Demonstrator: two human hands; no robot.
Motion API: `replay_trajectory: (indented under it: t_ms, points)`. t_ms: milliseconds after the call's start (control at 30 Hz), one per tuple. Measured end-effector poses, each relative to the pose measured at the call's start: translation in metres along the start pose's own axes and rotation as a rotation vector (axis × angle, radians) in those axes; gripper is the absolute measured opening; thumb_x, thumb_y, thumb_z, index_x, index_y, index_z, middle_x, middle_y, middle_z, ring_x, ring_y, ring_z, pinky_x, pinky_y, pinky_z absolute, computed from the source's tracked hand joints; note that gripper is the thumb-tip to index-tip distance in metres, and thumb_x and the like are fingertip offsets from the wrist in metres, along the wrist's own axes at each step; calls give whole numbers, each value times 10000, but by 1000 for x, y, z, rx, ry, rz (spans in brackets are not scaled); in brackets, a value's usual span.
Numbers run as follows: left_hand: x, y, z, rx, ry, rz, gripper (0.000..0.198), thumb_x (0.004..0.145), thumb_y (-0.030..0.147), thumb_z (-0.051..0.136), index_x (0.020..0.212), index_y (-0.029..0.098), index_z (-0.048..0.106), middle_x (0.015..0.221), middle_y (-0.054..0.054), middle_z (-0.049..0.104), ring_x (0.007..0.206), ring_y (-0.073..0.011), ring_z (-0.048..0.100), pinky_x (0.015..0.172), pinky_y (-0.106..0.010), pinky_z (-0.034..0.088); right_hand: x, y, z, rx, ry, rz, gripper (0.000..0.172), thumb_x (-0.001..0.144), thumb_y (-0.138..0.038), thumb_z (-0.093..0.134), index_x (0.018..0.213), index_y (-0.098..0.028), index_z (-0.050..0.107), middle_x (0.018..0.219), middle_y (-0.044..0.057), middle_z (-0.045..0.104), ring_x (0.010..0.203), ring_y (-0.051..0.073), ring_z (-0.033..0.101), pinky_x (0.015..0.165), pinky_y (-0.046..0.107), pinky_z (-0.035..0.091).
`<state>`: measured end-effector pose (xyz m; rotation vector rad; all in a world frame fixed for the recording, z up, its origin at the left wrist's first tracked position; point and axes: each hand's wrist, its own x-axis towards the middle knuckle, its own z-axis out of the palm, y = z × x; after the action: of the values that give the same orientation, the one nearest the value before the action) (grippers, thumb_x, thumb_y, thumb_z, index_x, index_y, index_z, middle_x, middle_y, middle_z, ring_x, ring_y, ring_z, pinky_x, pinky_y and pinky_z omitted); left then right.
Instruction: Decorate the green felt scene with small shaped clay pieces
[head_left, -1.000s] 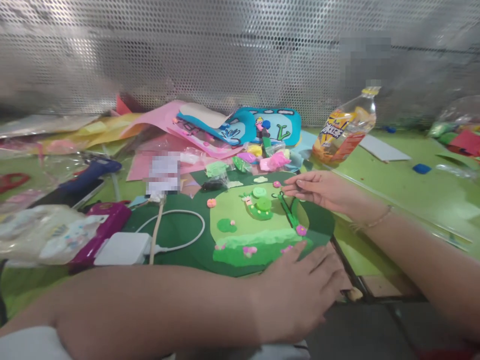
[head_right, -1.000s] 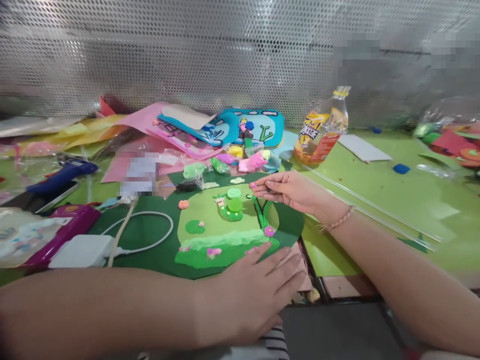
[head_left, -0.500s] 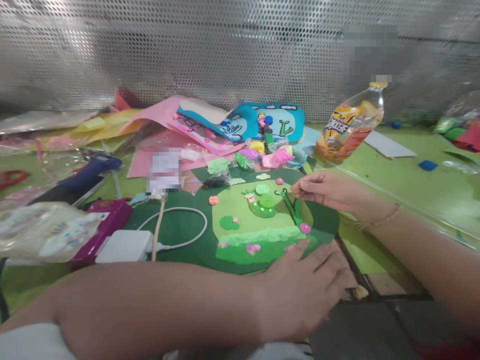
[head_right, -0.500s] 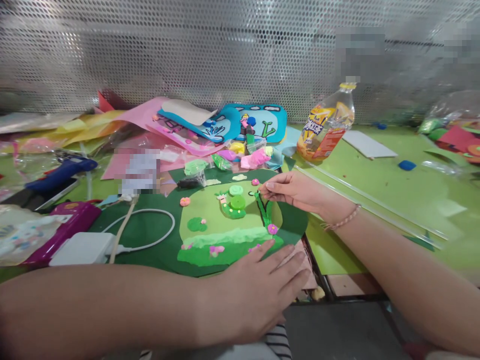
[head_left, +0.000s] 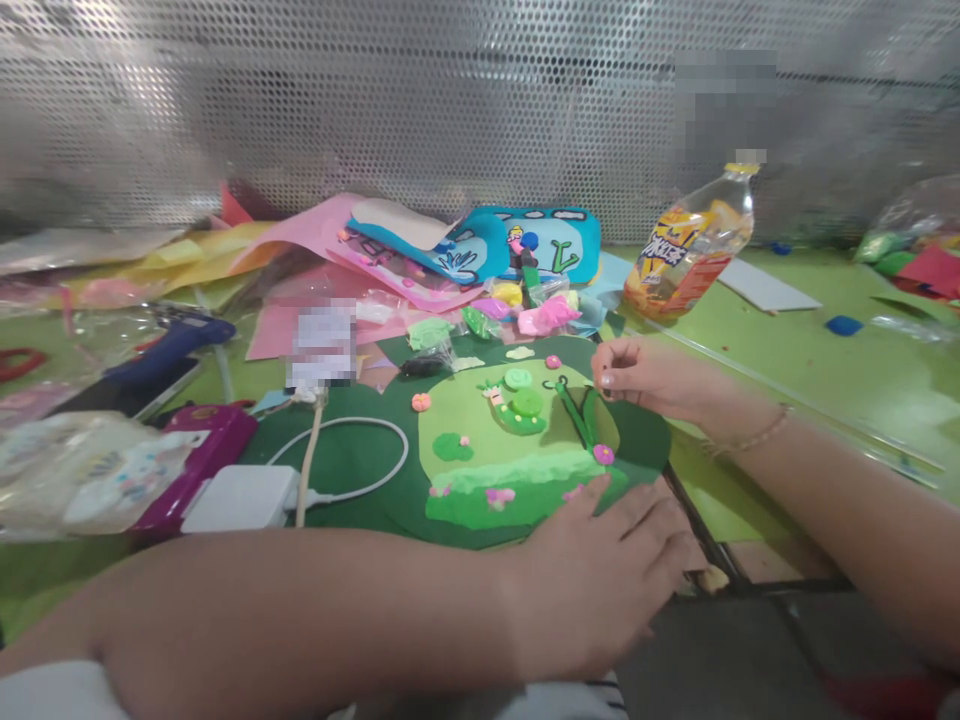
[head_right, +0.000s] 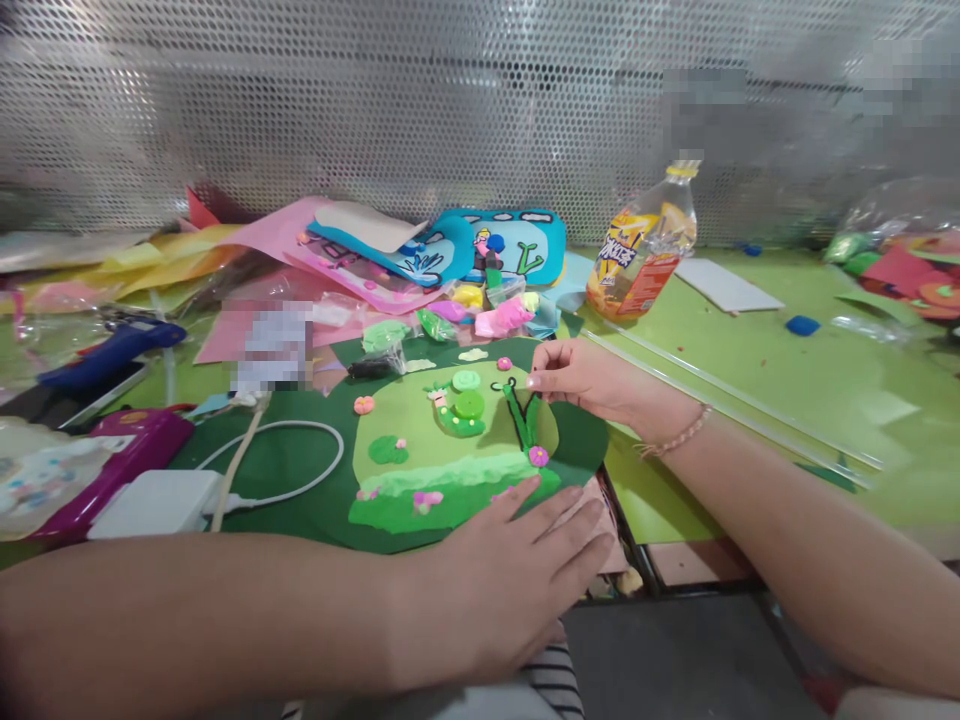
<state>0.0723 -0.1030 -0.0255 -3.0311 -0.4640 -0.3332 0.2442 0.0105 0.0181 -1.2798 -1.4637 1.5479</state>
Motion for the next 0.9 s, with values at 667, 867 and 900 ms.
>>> replay_trajectory:
  t_ms: [667,867,900]
  points:
    - [-1,1,1,25,7,5,540,877,346,355,1356,97,337,1434,-102,324,1337,-264,215,1032,-452,245,1,2,-4,161,-49,36,298,482,-306,837,579,-171,591,512,-49,565,484,47,538,492,155,473]
    - [-1,2,0,40,16,5,524,882,336,354,1353,108,347,1428,-98,331,1336,-263,221,1037,-452,237,4,6,-8,133,-65,66,208,597,-280,784,700,-171,640,606,-24,623,519,48,573,417,103,462]
    - [-1,1,0,39,19,7,523,883,335,353,1353,105,347,1425,-99,334,1335,-264,222,1031,-453,245,5,7,-8,131,-51,72,171,633,-256,762,732,-172,651,657,-15,646,562,50,599,436,90,475]
